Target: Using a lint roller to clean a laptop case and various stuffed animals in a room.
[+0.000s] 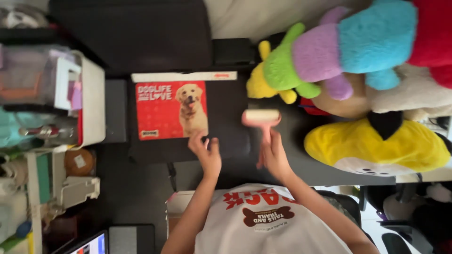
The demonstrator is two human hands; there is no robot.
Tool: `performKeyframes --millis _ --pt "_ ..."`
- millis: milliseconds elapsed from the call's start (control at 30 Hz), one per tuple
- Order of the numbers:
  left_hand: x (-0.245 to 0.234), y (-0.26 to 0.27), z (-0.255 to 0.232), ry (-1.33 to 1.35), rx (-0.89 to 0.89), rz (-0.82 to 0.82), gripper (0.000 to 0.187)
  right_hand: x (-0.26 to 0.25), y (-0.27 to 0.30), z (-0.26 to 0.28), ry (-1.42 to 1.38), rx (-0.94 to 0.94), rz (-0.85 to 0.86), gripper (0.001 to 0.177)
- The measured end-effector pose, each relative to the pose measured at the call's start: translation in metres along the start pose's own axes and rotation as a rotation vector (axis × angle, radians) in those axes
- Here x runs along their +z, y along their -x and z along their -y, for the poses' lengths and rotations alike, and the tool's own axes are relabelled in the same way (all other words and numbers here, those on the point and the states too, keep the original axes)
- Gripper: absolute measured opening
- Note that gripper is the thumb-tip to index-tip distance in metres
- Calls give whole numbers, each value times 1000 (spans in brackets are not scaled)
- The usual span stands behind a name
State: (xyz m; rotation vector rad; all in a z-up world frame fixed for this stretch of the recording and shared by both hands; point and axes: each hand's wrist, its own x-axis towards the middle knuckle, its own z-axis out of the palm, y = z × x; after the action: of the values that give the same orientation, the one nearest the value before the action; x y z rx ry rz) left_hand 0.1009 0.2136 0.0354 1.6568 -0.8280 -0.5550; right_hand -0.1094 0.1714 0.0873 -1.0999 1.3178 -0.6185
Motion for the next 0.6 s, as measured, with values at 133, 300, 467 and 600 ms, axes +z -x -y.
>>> performKeyframes --millis 133,300,467,600 --pt "-22 2 63 490 -376 -239 46 21 50 38 -7 94 170 49" --pt "-49 -11 76 694 -477 -234 39 72 -7 31 246 72 233 44" --pt "-60 -16 53 833 -524 -195 41 117 -109 14 110 -210 78 41" --pt "-62 -15 64 899 -532 -179 41 106 -45 4 11 25 187 34"
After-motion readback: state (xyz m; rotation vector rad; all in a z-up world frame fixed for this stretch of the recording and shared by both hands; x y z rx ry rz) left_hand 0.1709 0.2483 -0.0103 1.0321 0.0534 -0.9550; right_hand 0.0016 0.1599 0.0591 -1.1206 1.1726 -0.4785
